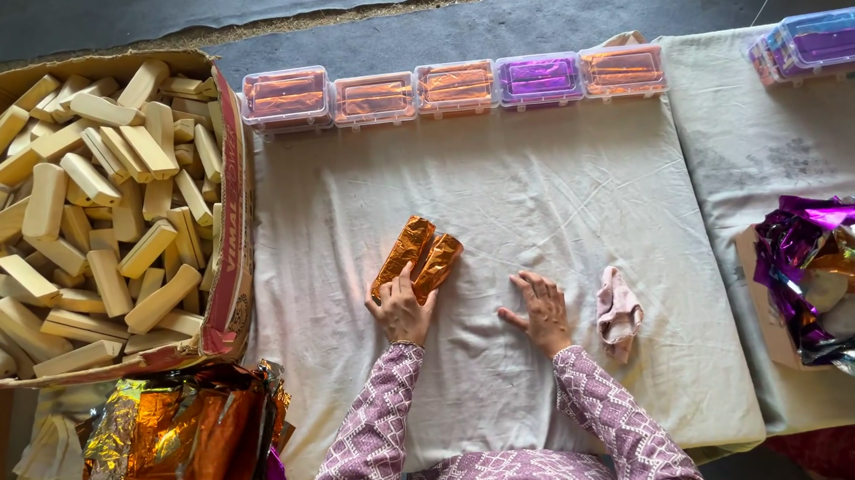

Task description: Wrapping wooden blocks in foil and packing them into small plastic boxes.

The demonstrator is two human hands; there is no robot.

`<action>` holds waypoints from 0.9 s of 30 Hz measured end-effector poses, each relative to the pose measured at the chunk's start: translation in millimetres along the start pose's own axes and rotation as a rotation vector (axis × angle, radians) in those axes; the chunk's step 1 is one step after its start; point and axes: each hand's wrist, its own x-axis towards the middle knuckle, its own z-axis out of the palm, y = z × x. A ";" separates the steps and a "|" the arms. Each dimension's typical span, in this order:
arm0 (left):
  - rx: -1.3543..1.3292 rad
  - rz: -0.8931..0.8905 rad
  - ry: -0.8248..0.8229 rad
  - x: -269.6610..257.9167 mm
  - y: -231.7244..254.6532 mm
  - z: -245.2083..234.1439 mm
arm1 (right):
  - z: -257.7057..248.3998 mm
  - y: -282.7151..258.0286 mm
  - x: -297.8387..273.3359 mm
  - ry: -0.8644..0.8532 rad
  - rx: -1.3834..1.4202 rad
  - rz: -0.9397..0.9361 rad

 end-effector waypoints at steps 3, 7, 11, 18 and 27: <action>0.046 -0.010 -0.007 0.8 -1.7 1.3 | 1.9 0.5 -1.0 0.022 0.002 -0.006; 0.034 -0.015 -0.039 0.7 -11.3 13.0 | 3.0 0.8 -1.4 0.007 0.006 0.003; 0.099 0.018 -0.022 8.0 -13.8 10.9 | 2.6 0.2 -1.5 0.008 0.010 0.006; 0.109 0.048 -0.026 9.3 -22.5 20.0 | 10.0 4.6 -2.3 -0.017 0.018 0.020; 0.073 0.039 -0.032 11.5 -20.1 14.4 | 9.0 3.5 -5.2 0.019 0.004 -0.012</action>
